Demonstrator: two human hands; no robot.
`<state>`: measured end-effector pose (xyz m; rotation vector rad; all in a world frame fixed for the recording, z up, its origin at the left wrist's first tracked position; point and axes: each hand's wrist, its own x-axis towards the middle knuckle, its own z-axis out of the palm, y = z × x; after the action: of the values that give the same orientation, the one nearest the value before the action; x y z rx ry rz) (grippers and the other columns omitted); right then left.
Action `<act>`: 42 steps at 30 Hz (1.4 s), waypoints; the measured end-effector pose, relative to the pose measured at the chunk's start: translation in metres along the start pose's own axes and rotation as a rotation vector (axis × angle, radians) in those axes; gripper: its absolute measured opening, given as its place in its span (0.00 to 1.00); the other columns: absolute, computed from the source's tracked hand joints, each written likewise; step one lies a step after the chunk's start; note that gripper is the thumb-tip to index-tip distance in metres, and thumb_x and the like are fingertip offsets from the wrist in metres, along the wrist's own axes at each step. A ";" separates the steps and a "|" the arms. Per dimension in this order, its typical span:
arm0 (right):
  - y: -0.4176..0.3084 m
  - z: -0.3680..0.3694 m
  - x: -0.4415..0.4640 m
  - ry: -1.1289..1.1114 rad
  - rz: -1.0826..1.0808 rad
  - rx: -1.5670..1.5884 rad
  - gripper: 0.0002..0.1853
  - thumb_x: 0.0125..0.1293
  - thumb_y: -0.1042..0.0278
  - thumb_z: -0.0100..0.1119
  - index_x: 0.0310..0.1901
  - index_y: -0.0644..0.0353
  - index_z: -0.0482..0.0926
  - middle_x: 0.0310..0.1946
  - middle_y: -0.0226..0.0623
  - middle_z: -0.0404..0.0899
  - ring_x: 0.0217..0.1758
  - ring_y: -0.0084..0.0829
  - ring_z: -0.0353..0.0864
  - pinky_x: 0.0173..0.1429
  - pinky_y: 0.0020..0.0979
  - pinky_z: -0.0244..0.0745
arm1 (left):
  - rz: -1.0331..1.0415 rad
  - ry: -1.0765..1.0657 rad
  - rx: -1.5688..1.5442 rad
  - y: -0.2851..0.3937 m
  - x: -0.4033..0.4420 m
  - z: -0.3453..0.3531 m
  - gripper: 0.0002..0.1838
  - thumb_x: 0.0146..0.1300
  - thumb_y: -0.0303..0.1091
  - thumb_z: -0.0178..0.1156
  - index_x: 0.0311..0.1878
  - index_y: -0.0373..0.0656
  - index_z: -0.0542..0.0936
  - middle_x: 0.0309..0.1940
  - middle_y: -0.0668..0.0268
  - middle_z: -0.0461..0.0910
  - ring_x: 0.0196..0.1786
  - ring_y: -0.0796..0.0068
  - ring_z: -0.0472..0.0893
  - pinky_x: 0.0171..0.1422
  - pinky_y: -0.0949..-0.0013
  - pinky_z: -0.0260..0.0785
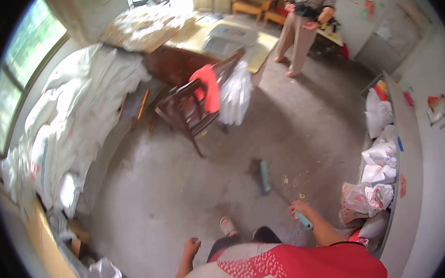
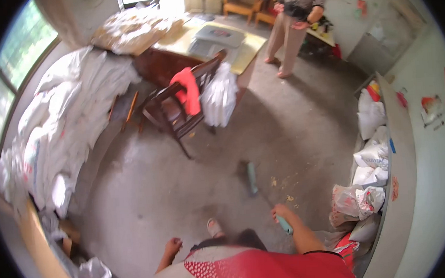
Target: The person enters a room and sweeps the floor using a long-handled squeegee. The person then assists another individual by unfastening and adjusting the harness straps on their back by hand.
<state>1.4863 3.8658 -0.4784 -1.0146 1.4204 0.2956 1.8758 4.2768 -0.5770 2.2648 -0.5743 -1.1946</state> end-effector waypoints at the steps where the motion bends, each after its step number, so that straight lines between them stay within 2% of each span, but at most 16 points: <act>1: -0.012 0.008 -0.005 0.033 0.003 -0.017 0.03 0.51 0.77 0.54 0.28 0.64 0.71 0.15 0.39 0.70 0.14 0.32 0.72 0.16 0.34 0.69 | -0.010 -0.006 -0.015 0.018 -0.005 -0.006 0.17 0.52 0.41 0.58 0.41 0.39 0.76 0.26 0.60 0.81 0.32 0.65 0.81 0.41 0.65 0.72; 5: -0.034 0.051 0.006 0.166 0.001 0.152 0.03 0.51 0.79 0.52 0.29 0.64 0.71 0.14 0.39 0.68 0.12 0.34 0.69 0.14 0.36 0.66 | -0.100 0.020 -0.227 0.040 -0.021 -0.011 0.16 0.53 0.38 0.58 0.42 0.38 0.76 0.28 0.59 0.81 0.32 0.69 0.81 0.39 0.68 0.72; 8: -0.062 0.098 -0.014 0.127 -0.040 0.198 0.11 0.50 0.80 0.53 0.38 0.65 0.70 0.14 0.40 0.67 0.12 0.33 0.68 0.14 0.36 0.64 | -0.135 0.025 -0.217 0.029 -0.028 -0.012 0.16 0.53 0.37 0.59 0.42 0.38 0.75 0.28 0.59 0.81 0.31 0.71 0.81 0.39 0.68 0.72; 12: -0.095 0.154 -0.023 -0.312 0.009 0.296 0.29 0.54 0.79 0.51 0.60 0.63 0.57 0.17 0.38 0.67 0.13 0.28 0.64 0.14 0.31 0.58 | -0.226 0.023 -0.192 0.005 -0.043 -0.006 0.16 0.53 0.37 0.59 0.42 0.38 0.76 0.28 0.59 0.81 0.31 0.71 0.81 0.38 0.69 0.72; 14: -0.095 0.187 0.012 -0.560 0.037 0.291 0.33 0.55 0.80 0.51 0.64 0.61 0.52 0.19 0.37 0.67 0.13 0.26 0.62 0.15 0.31 0.58 | -0.265 0.043 -0.220 -0.004 -0.049 -0.006 0.16 0.53 0.37 0.59 0.42 0.37 0.76 0.29 0.59 0.81 0.31 0.71 0.81 0.38 0.69 0.72; 16: -0.093 0.235 0.067 -0.578 -0.112 -0.041 0.32 0.55 0.80 0.52 0.62 0.61 0.55 0.19 0.36 0.68 0.15 0.26 0.65 0.16 0.32 0.60 | -0.311 0.076 -0.248 -0.003 -0.055 -0.007 0.16 0.53 0.37 0.59 0.43 0.37 0.75 0.29 0.59 0.81 0.31 0.71 0.81 0.38 0.69 0.72; 18: -0.128 0.274 0.042 -0.579 -0.126 0.033 0.15 0.53 0.74 0.56 0.44 0.67 0.75 0.20 0.37 0.71 0.19 0.27 0.72 0.20 0.33 0.68 | -0.310 0.139 -0.273 0.002 -0.067 -0.014 0.16 0.53 0.36 0.58 0.43 0.38 0.75 0.30 0.59 0.81 0.31 0.71 0.81 0.38 0.69 0.72; 22: -0.166 0.305 0.056 -0.693 -0.050 -0.031 0.05 0.52 0.74 0.56 0.31 0.64 0.75 0.17 0.33 0.70 0.16 0.25 0.70 0.19 0.29 0.67 | -0.355 0.204 -0.314 0.024 -0.085 -0.024 0.16 0.53 0.35 0.58 0.44 0.38 0.75 0.31 0.59 0.81 0.31 0.71 0.81 0.37 0.69 0.71; 27: -0.140 0.179 0.110 -0.681 -0.085 0.338 0.09 0.56 0.69 0.56 0.21 0.58 0.70 0.16 0.28 0.68 0.14 0.23 0.66 0.16 0.27 0.62 | -0.427 0.155 -0.332 0.035 -0.082 -0.013 0.16 0.52 0.35 0.59 0.44 0.38 0.75 0.31 0.58 0.80 0.31 0.72 0.81 0.36 0.70 0.72; 29: -0.134 0.091 0.094 -0.511 -0.036 0.425 0.09 0.57 0.71 0.55 0.37 0.58 0.67 0.18 0.33 0.70 0.16 0.25 0.69 0.14 0.25 0.64 | -0.475 0.107 -0.229 0.034 -0.059 -0.005 0.16 0.52 0.36 0.58 0.42 0.38 0.76 0.31 0.58 0.80 0.31 0.70 0.81 0.37 0.68 0.72; 32: -0.120 -0.019 0.096 -0.391 0.039 0.433 0.06 0.59 0.69 0.52 0.30 0.56 0.65 0.16 0.32 0.68 0.15 0.26 0.69 0.15 0.26 0.66 | -0.298 0.042 -0.078 0.071 -0.005 -0.004 0.17 0.52 0.38 0.58 0.42 0.38 0.76 0.31 0.57 0.81 0.30 0.68 0.81 0.38 0.66 0.72; 35: -0.114 -0.091 0.085 -0.241 0.054 0.423 0.05 0.57 0.70 0.51 0.28 0.56 0.65 0.15 0.32 0.67 0.13 0.28 0.68 0.15 0.30 0.68 | -0.076 0.081 -0.152 0.154 0.064 -0.014 0.19 0.53 0.41 0.59 0.44 0.38 0.76 0.35 0.55 0.80 0.37 0.66 0.81 0.44 0.66 0.71; 36: -0.118 -0.099 0.083 -0.127 0.082 0.400 0.04 0.57 0.71 0.49 0.32 0.57 0.65 0.15 0.33 0.67 0.12 0.28 0.67 0.14 0.31 0.65 | 0.028 0.112 -0.132 0.184 0.092 -0.017 0.19 0.53 0.41 0.59 0.45 0.38 0.76 0.36 0.55 0.80 0.40 0.66 0.80 0.46 0.66 0.71; 37: -0.120 -0.107 0.083 -0.010 0.113 0.380 0.06 0.58 0.72 0.47 0.36 0.58 0.65 0.14 0.34 0.67 0.12 0.28 0.66 0.14 0.32 0.63 | 0.081 0.115 -0.230 0.230 0.113 -0.027 0.19 0.55 0.41 0.58 0.46 0.38 0.75 0.38 0.55 0.79 0.42 0.67 0.79 0.47 0.67 0.70; 39: -0.136 -0.111 0.068 0.113 0.071 0.386 0.03 0.57 0.72 0.46 0.33 0.59 0.66 0.14 0.35 0.66 0.12 0.29 0.66 0.14 0.31 0.63 | 0.219 0.120 -0.407 0.334 0.142 -0.052 0.20 0.60 0.41 0.55 0.48 0.35 0.73 0.41 0.58 0.78 0.44 0.70 0.77 0.47 0.69 0.69; 42: -0.134 -0.117 0.067 0.297 0.045 0.430 0.04 0.58 0.72 0.45 0.27 0.59 0.67 0.14 0.35 0.66 0.12 0.29 0.66 0.14 0.31 0.63 | 0.405 0.063 -1.018 0.487 0.161 -0.090 0.22 0.63 0.46 0.53 0.52 0.39 0.70 0.40 0.64 0.75 0.44 0.75 0.74 0.49 0.69 0.66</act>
<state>1.5167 3.6783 -0.4660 -0.6902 1.6843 -0.1340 1.9733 3.8257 -0.3353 1.2422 -0.2669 -0.8951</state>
